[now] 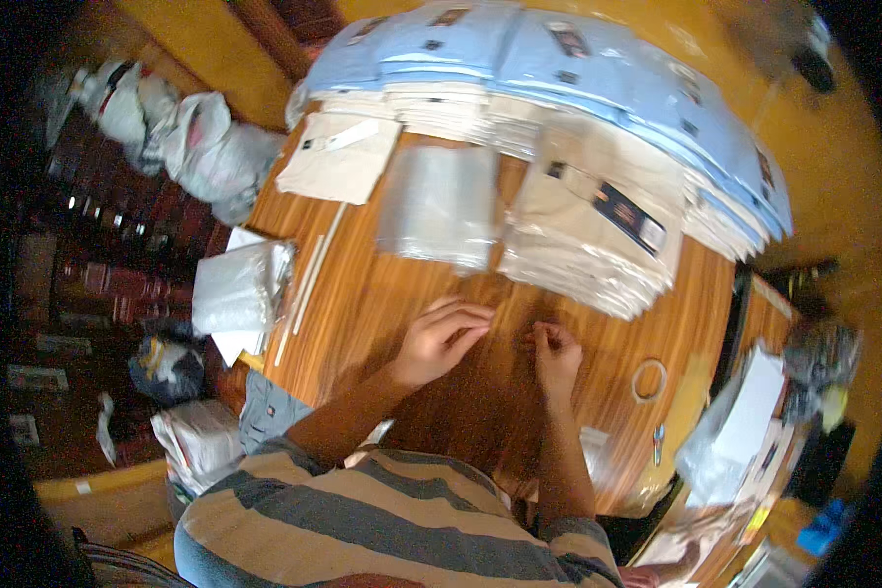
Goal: The person places folded shirts into plastic bags, seals the bags with adhesive tape, and stacks the finished packages.
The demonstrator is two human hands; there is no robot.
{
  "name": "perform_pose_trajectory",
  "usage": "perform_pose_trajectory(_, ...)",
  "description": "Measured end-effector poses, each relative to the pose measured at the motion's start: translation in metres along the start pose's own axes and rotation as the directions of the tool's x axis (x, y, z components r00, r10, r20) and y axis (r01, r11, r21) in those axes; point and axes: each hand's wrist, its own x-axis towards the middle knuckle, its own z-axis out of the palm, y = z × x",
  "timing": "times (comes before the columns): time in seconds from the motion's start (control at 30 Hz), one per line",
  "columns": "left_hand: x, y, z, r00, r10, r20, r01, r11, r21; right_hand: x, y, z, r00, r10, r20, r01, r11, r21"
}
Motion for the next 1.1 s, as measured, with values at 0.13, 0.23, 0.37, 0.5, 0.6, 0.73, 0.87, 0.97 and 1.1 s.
perform_pose_trajectory(0.13,-0.073,-0.062,-0.03,0.78,-0.541,-0.316,0.377,0.808,-0.453,0.004,-0.066,0.105,0.941,-0.136,0.31,0.125,0.991,0.056)
perform_pose_trajectory(0.23,-0.084,-0.11,-0.071,0.586,-0.73,-0.352,0.472,0.66,-0.584,0.048,-0.113,0.222,0.891,-0.102,0.443,-0.027,0.961,0.276)
perform_pose_trajectory(0.37,-0.051,-0.162,-0.11,0.498,-0.849,-0.179,0.366,0.393,-0.844,0.135,-0.113,0.337,0.894,-0.015,0.448,-0.071,0.982,0.175)
perform_pose_trajectory(0.5,-0.014,-0.178,-0.144,0.554,-0.833,0.023,0.364,0.216,-0.906,0.184,-0.098,0.38,0.934,0.057,0.352,-0.009,0.991,-0.136)
perform_pose_trajectory(0.6,-0.013,-0.212,-0.147,0.689,-0.711,0.139,0.346,0.155,-0.926,0.196,-0.094,0.396,0.958,0.081,0.275,-0.056,0.994,-0.098)
perform_pose_trajectory(0.73,0.002,-0.234,-0.142,0.727,-0.638,0.254,0.321,-0.011,-0.947,0.19,-0.121,0.409,0.962,0.177,0.209,-0.119,0.958,-0.261)
perform_pose_trajectory(0.87,0.013,-0.246,-0.126,0.751,-0.588,0.299,0.225,-0.197,-0.954,0.198,-0.117,0.413,0.941,0.19,0.281,-0.171,0.981,-0.09)
perform_pose_trajectory(0.97,0.026,-0.262,-0.117,0.79,-0.549,0.273,0.065,-0.368,-0.928,0.191,-0.116,0.422,0.961,0.14,0.238,-0.117,0.987,-0.107)
perform_pose_trajectory(1.1,0.029,-0.273,-0.11,0.847,-0.518,0.121,-0.216,-0.544,-0.811,0.158,-0.147,0.429,0.96,0.25,0.124,-0.237,0.965,-0.112)
